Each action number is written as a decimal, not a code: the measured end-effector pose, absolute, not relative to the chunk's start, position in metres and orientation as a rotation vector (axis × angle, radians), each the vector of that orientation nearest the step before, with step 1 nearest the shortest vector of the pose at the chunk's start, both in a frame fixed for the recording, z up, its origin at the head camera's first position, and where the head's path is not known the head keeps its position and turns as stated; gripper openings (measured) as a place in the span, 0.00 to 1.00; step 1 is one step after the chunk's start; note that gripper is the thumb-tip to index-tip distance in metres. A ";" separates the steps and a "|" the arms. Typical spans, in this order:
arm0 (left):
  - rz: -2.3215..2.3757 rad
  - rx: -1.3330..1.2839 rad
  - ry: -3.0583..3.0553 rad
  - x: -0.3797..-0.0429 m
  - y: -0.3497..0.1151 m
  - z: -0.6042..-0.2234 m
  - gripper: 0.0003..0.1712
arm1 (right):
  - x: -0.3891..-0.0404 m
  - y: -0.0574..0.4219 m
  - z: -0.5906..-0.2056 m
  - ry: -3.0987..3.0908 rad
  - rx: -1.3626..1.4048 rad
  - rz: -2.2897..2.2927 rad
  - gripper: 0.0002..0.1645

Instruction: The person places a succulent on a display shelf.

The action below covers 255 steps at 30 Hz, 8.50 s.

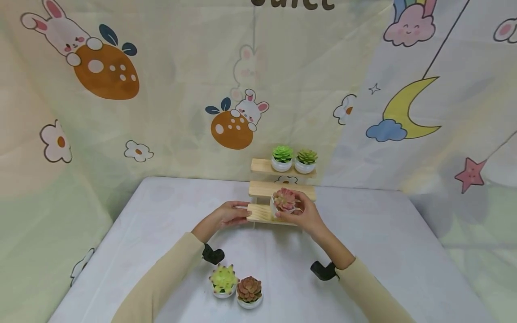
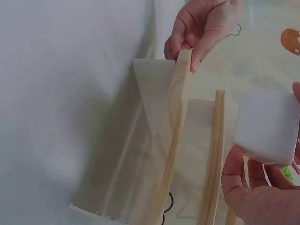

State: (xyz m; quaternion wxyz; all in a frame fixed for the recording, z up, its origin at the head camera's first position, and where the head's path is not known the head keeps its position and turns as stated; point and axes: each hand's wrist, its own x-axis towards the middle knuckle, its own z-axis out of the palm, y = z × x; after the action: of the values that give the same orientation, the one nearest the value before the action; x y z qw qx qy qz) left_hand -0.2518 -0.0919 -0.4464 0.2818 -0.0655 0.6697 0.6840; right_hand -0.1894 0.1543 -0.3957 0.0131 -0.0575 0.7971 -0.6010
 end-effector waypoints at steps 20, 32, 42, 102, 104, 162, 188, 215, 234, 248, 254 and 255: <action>1.855 -0.174 1.764 -0.252 -0.092 -0.447 0.30 | -0.227 0.142 -0.384 2.520 -0.030 -1.894 0.44; 1.868 -0.199 1.756 -0.254 -0.091 -0.450 0.30 | -0.242 0.134 -0.383 2.531 0.074 -1.797 0.45; 1.872 -0.206 1.758 -0.254 -0.091 -0.451 0.29 | -0.245 0.130 -0.384 2.552 0.046 -1.801 0.45; 1.813 -0.194 1.821 -0.253 -0.089 -0.442 0.30 | -0.167 0.158 -0.404 2.400 -0.124 -1.850 0.37; 1.805 -0.197 1.819 -0.252 -0.089 -0.441 0.31 | -0.164 0.158 -0.406 2.401 -0.127 -1.844 0.37; 1.830 -0.205 1.788 -0.256 -0.089 -0.447 0.31 | -0.081 0.106 -0.462 2.041 -0.617 -1.534 0.38; 1.843 -0.178 1.764 -0.254 -0.090 -0.445 0.30 | -0.095 0.128 -0.455 2.187 -0.555 -1.502 0.36; 1.840 -0.207 1.769 -0.253 -0.090 -0.442 0.30 | -0.158 0.181 -0.388 2.558 -0.401 -1.567 0.39; 1.861 -0.203 1.766 -0.252 -0.089 -0.446 0.30 | -0.197 0.195 -0.377 2.625 -0.161 -1.715 0.39; 1.845 -0.222 1.784 -0.251 -0.088 -0.446 0.30 | -0.224 0.196 -0.377 2.662 -0.039 -1.668 0.41; 1.835 -0.238 1.791 -0.252 -0.088 -0.445 0.29 | -0.233 0.197 -0.375 2.643 0.003 -1.667 0.41; 1.832 -0.238 1.793 -0.252 -0.088 -0.445 0.29 | -0.234 0.197 -0.375 2.643 0.009 -1.662 0.41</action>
State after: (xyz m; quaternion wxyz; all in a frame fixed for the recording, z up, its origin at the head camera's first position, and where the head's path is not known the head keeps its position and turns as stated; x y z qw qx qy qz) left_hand -0.2520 -0.0875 -0.4450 0.2799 -0.0887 0.6685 0.6833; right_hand -0.2343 0.1974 -0.3753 0.0098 0.0028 0.8464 -0.5324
